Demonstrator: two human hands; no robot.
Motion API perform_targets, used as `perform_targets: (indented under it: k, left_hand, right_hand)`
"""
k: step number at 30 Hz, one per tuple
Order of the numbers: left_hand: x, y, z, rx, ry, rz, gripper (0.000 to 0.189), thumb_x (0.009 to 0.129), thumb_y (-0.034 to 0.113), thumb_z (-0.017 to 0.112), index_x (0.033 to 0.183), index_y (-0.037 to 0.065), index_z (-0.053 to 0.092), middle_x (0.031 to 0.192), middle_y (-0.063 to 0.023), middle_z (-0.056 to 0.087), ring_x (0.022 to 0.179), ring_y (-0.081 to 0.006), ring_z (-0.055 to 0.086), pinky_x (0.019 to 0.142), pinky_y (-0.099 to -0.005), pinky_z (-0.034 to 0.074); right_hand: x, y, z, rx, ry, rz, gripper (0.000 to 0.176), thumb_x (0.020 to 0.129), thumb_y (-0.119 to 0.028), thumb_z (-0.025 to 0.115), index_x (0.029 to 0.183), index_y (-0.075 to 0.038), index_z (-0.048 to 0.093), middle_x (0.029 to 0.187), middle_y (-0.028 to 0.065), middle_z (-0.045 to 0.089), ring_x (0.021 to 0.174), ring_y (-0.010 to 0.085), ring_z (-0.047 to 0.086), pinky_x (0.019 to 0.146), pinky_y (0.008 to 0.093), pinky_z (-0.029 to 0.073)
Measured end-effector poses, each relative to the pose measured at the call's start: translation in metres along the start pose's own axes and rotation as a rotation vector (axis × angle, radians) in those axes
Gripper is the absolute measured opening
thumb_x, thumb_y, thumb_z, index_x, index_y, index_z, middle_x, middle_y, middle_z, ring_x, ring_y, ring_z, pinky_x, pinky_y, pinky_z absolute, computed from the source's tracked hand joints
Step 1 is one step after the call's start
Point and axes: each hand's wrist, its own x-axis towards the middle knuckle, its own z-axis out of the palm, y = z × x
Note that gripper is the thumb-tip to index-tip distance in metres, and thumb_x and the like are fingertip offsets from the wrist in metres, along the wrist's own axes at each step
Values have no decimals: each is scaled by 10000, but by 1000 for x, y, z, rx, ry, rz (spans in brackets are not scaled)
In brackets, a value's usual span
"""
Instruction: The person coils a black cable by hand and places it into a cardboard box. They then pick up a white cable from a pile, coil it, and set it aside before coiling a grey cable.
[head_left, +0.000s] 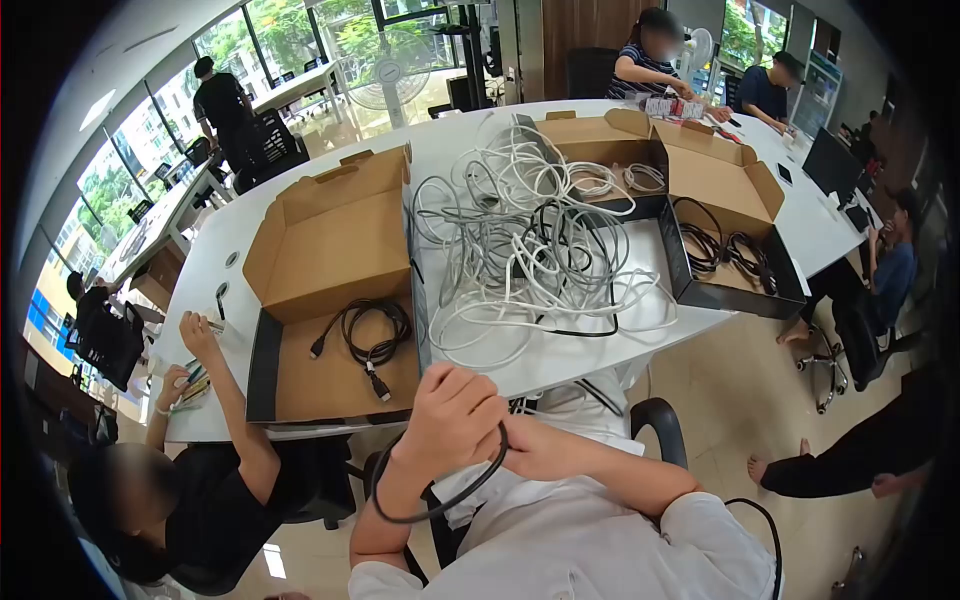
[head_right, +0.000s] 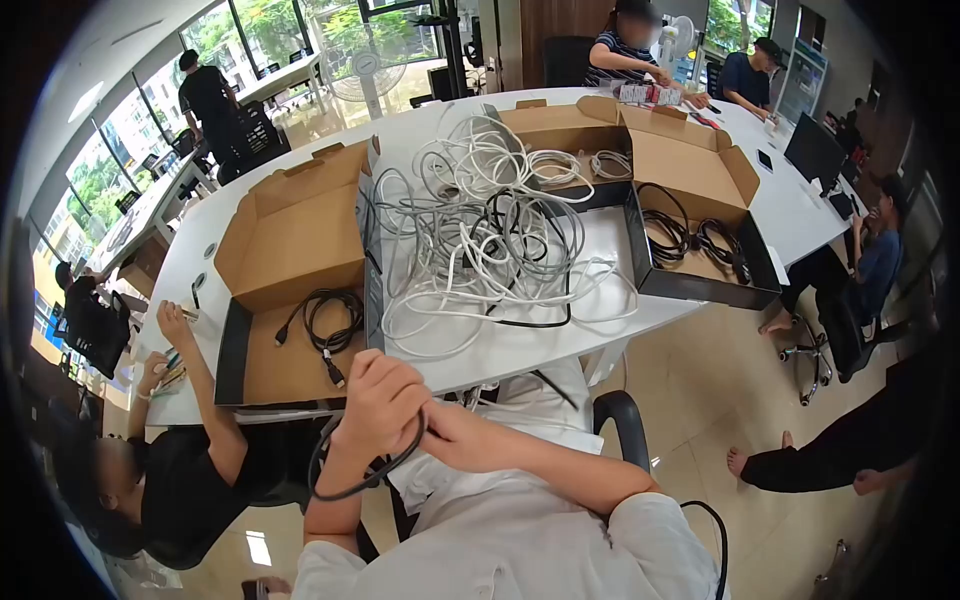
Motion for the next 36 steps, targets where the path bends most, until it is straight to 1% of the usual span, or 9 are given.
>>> perform_targets:
  k: [10, 17, 20, 24, 26, 28, 31, 33, 36]
  left_hand:
    - [9, 21, 10, 459, 35, -266, 406, 724, 183, 607, 1120, 95, 616, 982, -18, 555, 911, -175, 497, 845, -379, 323]
    - [-1, 17, 48, 677, 38, -380, 490, 765, 182, 583, 1242, 76, 556, 1198, -67, 535, 1079, -193, 486, 939, -430, 309]
    - [-16, 22, 80, 582, 163, -135, 459, 728, 77, 575, 1183, 13, 552, 1316, -198, 471, 1205, -287, 458, 1019, -493, 310]
    - [-34, 21, 51, -492, -384, -307, 423, 781, 1, 516, 1202, -12, 557, 1227, -195, 569, 1163, -335, 531, 997, -428, 406]
    - [-44, -7, 18, -680, -266, -471, 387, 790, -28, 503, 1172, -28, 570, 1176, -207, 594, 1078, -282, 595, 939, -388, 451]
    - [-25, -3, -13, -736, 286, -809, 314, 931, 87, 390, 1142, -37, 585, 1170, -155, 603, 1087, -216, 570, 939, -325, 423]
    - [10, 17, -25, -905, 369, -674, 430, 1001, 198, 364, 1378, -10, 384, 1235, -121, 544, 1073, -190, 542, 923, -309, 420]
    - [27, 26, -23, -1045, -146, -666, 498, 999, 190, 409, 1442, 8, 275, 1303, -126, 492, 1048, -187, 553, 919, -293, 423]
    - [35, 15, 5, -1394, -346, -746, 394, 995, 241, 465, 1315, 12, 459, 863, -19, 531, 664, -63, 459, 585, -205, 375]
  right_hand:
    - [-14, -23, -32, 867, 111, 244, 286, 976, -169, 447, 1224, -37, 497, 919, 24, 571, 792, 99, 559, 668, 241, 487]
    - [-9, -12, -39, 894, 329, 133, 328, 978, -190, 473, 1257, -20, 498, 900, 36, 582, 816, 118, 585, 665, 276, 514]
    - [-9, -15, -45, 854, 505, 72, 319, 982, -163, 448, 1262, -18, 491, 833, 5, 522, 720, 84, 520, 610, 243, 476]
    - [-22, -25, -68, 628, 730, -128, 301, 974, -122, 423, 1237, -16, 524, 789, -40, 460, 675, 25, 377, 554, 189, 351]
    - [-33, -30, -80, 391, 671, -136, 294, 966, -102, 419, 1215, -8, 545, 752, -47, 445, 655, 24, 365, 555, 189, 331]
    - [-42, -43, -85, 146, 606, -90, 290, 931, -39, 428, 1177, 10, 573, 709, -26, 483, 623, 35, 405, 564, 209, 347]
    - [-39, -54, -79, -207, 404, -197, 306, 902, -1, 446, 1181, 3, 572, 727, 25, 544, 616, 67, 478, 566, 238, 388]
    - [-34, -63, -73, -336, 376, -210, 298, 880, 26, 466, 1155, -4, 578, 751, 70, 573, 642, 94, 535, 569, 249, 423]
    - [-35, -62, -71, -176, 451, -94, 294, 883, 12, 503, 1175, -20, 529, 755, 48, 585, 659, 75, 537, 592, 242, 434]
